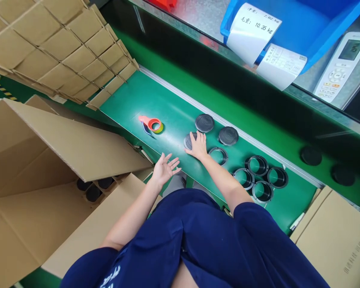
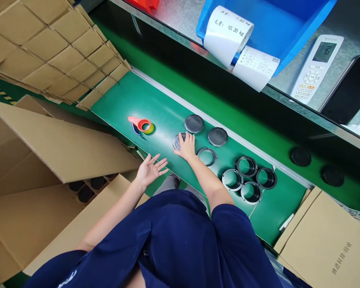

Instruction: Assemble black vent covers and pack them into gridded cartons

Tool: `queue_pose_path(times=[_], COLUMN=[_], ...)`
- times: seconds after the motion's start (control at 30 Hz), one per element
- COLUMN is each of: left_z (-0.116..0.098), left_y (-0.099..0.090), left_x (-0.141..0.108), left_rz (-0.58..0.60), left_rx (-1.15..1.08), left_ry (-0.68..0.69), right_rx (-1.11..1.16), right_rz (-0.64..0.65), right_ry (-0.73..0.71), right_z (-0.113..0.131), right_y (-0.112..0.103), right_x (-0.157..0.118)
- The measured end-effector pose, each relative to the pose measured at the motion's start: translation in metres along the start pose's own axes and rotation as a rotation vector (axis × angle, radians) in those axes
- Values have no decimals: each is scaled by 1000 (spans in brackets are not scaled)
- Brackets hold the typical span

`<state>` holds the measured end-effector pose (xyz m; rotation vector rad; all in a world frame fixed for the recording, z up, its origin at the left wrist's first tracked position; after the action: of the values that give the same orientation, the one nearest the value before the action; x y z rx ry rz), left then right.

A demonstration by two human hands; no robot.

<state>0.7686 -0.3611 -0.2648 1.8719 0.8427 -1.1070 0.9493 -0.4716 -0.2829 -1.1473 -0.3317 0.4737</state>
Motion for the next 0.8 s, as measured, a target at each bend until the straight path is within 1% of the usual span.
queue_pose_path(times=[0.07, 0.1, 0.13, 0.2, 0.27, 0.3, 0.37, 0.43, 0.47, 0.5, 0.53, 0.57, 0.6, 0.63, 0.67, 0.7, 0.73, 0.77, 0.8], left_z=[-5, -6, -6, -2, 3, 6, 11, 15, 16, 19, 22, 26, 30, 35, 40, 45, 50, 55, 60], left_y=[-17, -25, -34, -47, -53, -52, -42, -24, -13, 0, 12, 25, 37, 49, 60, 70, 78, 86, 92], left_x=[3, 4, 6, 9, 12, 13, 15, 17, 19, 22, 25, 29, 32, 35, 36, 37, 37, 37, 35], left_rz=[-28, -53, -83, -145, -198, -218, -232, -217, -208, -201, -196, -193, -191, -191, -192, -196, -208, -221, -231], left_rx=[-15, -20, -21, -13, 11, 29, 76, 141, 177, 217, 260, 306, 353, 402, 451, 496, 539, 577, 610], left_ry=[5, 3, -4, -26, -57, -70, -84, -75, -65, -57, -54, -52, -50, -45, -39, -31, -25, -23, -28], right_rx=[-22, -20, -9, 30, 69, 82, 93, 109, 127, 152, 177, 194, 198, 190, 171, 148, 124, 99, 91], right_rz=[32, 31, 12, -64, -113, -98, -12, 72, 84, 72, 36, -25, -104, -190, -284, -371, -463, -572, -658], right_ry=[-22, -29, -41, -75, -99, -106, -95, -79, -79, -86, -94, -84, -45, 25, 142, 284, 468, 700, 879], right_z=[2, 4, 8, 16, 22, 25, 29, 32, 31, 26, 14, -8, -40, -84, -139, -201, -268, -335, -394], right_y=[5, 4, 0, -10, -14, -10, 6, 19, 21, 17, 7, -11, -34, -64, -98, -134, -170, -206, -237], right_x=[7, 10, 13, 20, 25, 27, 25, 20, 19, 20, 22, 24, 25, 23, 16, 2, -20, -50, -82])
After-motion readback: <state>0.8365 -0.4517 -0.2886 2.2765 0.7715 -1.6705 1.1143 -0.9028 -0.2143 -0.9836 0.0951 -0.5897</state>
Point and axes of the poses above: each hand's wrist, its own x-axis towards the middle knuckle, its own y-axis out of the palm, z = x × y, the point moved 8 cm from there along x, towards the middle knuckle, and after that the axes turned 11 degrees about -z, right-handed, at the moved point
